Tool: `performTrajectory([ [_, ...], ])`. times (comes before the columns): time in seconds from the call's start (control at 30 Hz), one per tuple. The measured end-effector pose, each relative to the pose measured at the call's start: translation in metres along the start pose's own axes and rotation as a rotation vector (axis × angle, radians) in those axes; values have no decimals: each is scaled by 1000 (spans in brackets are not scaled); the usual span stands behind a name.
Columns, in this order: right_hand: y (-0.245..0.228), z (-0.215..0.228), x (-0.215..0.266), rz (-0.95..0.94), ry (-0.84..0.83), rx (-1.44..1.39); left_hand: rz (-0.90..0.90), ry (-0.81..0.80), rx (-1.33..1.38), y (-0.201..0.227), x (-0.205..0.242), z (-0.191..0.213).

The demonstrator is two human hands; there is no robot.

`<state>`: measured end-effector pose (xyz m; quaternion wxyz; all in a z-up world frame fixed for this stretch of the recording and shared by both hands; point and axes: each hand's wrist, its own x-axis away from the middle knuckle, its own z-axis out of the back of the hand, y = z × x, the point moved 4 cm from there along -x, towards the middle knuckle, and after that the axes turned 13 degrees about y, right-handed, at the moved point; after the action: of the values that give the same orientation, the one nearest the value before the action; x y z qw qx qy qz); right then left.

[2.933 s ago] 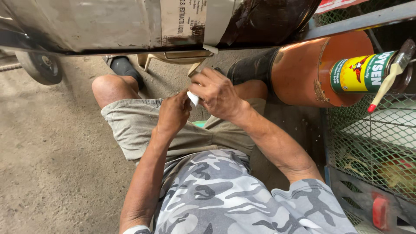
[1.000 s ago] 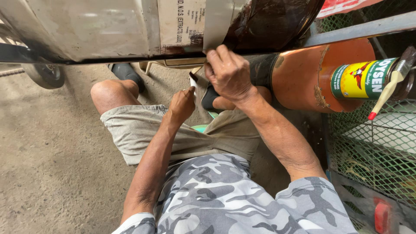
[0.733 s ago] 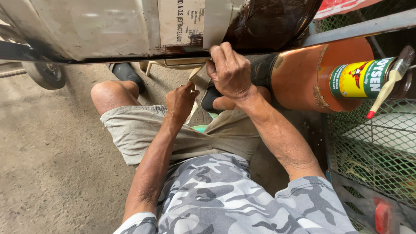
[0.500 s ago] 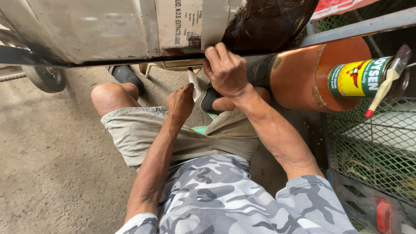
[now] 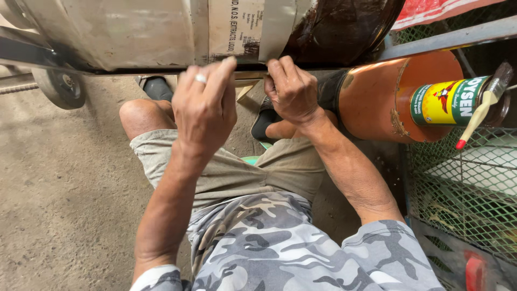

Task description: The person sits on a low stool and peels a paper label off the side of a white metal drum using both hands. The label is removed in sections and torn apart as it is pulled away from the drum surface.

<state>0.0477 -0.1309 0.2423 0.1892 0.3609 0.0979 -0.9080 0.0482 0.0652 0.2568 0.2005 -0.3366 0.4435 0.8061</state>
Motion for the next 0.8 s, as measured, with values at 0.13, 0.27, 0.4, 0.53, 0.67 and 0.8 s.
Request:
performTrajectory([
  [0.13,4,-8,1,55,-8,44,-201,43,-11,6,-43,-13],
  [0.27,7,-19,4,76,-37,71,-287,-25,-120,1,-61,-46],
  [0.4,11,-24,6,93,-35,48,-322,-94,-262,-9,-61,-72],
  [0.53,15,-26,10,88,-65,34,-300,-48,-314,-18,-57,-78],
  [0.67,14,-22,14,24,-60,-30,-161,-157,-207,-27,-51,-77],
  [0.8,21,0,15,-89,45,-50,-173,-102,-244,-23,-50,-77],
])
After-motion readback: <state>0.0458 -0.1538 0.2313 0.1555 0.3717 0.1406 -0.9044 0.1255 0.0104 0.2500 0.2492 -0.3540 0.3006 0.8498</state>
